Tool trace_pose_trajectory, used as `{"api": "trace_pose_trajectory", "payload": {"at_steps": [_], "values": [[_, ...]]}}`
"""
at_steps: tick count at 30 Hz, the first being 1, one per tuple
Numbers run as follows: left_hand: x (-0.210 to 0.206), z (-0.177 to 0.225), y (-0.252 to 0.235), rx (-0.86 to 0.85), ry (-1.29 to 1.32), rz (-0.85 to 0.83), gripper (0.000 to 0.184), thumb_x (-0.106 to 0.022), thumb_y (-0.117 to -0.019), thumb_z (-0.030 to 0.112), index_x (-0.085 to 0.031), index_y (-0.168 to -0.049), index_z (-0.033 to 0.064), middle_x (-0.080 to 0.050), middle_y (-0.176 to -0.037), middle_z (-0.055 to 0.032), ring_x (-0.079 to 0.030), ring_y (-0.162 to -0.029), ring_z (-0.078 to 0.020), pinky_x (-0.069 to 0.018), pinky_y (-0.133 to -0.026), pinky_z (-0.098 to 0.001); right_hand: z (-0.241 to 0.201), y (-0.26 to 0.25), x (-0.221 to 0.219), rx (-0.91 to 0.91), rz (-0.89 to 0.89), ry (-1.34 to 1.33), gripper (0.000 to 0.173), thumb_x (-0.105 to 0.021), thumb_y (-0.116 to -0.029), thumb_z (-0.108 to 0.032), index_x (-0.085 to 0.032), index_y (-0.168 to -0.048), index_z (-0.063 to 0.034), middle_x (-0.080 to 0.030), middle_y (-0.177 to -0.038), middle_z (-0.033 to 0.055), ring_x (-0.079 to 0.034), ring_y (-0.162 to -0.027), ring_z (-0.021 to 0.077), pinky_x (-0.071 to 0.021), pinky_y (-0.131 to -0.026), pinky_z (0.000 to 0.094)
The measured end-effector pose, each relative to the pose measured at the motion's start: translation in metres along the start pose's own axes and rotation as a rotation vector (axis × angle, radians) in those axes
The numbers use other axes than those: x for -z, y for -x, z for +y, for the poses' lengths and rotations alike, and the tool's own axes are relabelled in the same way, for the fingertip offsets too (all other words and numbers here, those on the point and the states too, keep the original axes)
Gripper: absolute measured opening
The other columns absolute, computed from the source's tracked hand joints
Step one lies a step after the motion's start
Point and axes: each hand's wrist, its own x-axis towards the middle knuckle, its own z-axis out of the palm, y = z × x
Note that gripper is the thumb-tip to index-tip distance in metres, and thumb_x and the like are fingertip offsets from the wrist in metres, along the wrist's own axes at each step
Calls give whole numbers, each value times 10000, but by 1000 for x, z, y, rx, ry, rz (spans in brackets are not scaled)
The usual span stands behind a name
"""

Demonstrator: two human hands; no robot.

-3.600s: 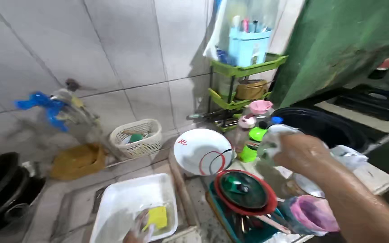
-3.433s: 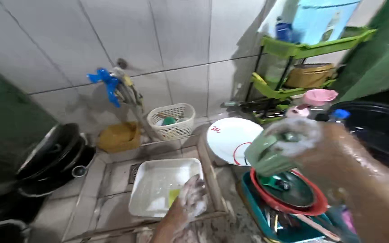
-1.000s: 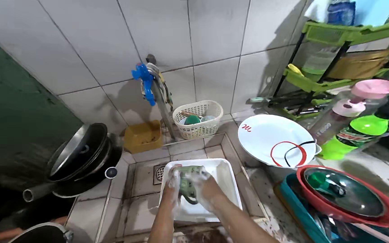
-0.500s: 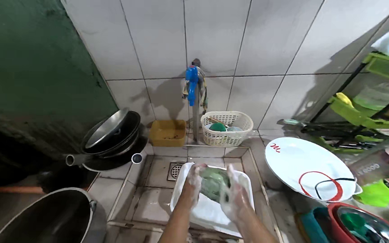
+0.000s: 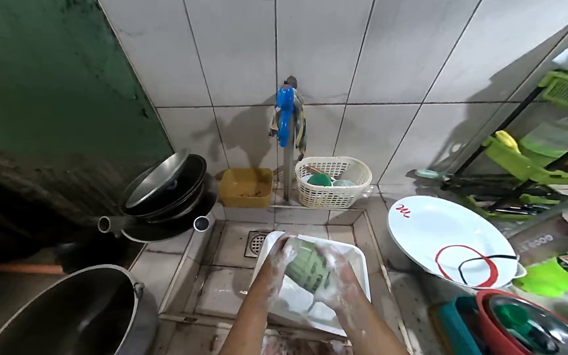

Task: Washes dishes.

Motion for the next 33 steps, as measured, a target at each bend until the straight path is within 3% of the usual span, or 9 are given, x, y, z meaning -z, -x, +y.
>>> {"api": "trace_pose_trajectory", "payload": {"at_steps": [2, 4, 6, 9, 13, 17, 21, 25, 33], "values": [[-2, -1, -1, 20, 47, 41, 480, -481, -1020, 355, -490, -1445, 132, -658, -1180, -66, -645, -1002, -146, -552, -866, -357, 5, 2, -5, 19, -13, 21, 397, -399, -1101, -402, -592, -1199, -69, -690, -940, 106, -698, -824, 196, -603, -724, 385], [-4, 15, 3, 164, 8, 95, 340, -385, -1108, 277, -556, -1342, 100, -672, -1032, -45, -649, -860, -107, -553, -751, -293, 25, 6, 13, 319, -185, 629, 384, -586, -985, -175, -543, -1280, 67, -679, -1079, 111, -674, -988, 111, -560, -885, 259], [4, 27, 1, 253, -210, -36, 417, -349, -1115, 339, -597, -1326, 80, -675, -1102, -85, -642, -935, -152, -539, -827, -348, 25, 15, 28, 432, -349, 1519, 726, -742, -881, -468, -603, -1321, 93, -632, -1357, 215, -551, -1345, 278, -389, -1177, 429], [10, 37, -2, 329, -433, -196, 530, -307, -1110, 439, -546, -1413, 76, -611, -1295, -185, -606, -1141, -281, -504, -957, -479, 27, 15, 35, 375, -451, 1997, 470, -579, -1010, -231, -594, -1347, 96, -571, -1405, 316, -485, -1382, 479, -358, -1161, 601], [0, 37, 6, 301, -222, -82, 514, -241, -1121, 419, -506, -1447, 122, -644, -1220, -107, -641, -1036, -186, -539, -883, -378, 17, 11, 28, 484, -161, 1248, 523, -757, -881, -178, -597, -1288, 111, -696, -1195, 214, -666, -1158, 249, -517, -1042, 391], [-8, 4, 2, 69, 15, -54, 469, -438, -1046, 368, -488, -1448, 131, -649, -1212, -88, -642, -1041, -174, -545, -899, -383, 1, 13, -3, 48, 99, 115, 251, -461, -1083, -222, -564, -1246, -61, -655, -981, 114, -667, -855, 206, -583, -731, 407], [-8, 2, 2, 223, 32, -21, 375, -438, -1085, 345, -559, -1358, 118, -669, -1045, -66, -647, -884, -142, -550, -777, -329, 35, 20, 16, 403, -3, 890, 432, -666, -907, -75, -554, -1278, 115, -677, -1119, 176, -670, -1038, 171, -555, -923, 299], [1, 14, 6, 419, -136, -41, 427, -439, -1084, 406, -586, -1353, 109, -660, -1133, -119, -640, -980, -218, -533, -839, -410, 34, 20, 46, 441, -457, 1995, 496, -579, -1006, -255, -582, -1370, 82, -566, -1419, 303, -488, -1386, 465, -361, -1168, 589], [1, -16, 13, 427, 506, 84, 508, -286, -1101, 466, -534, -1334, 88, -658, -1140, -123, -655, -1034, -248, -556, -878, -452, -10, -1, 38, 209, -49, 619, 225, -674, -960, -99, -644, -1170, -21, -701, -913, 96, -686, -772, 164, -591, -670, 349]]}}
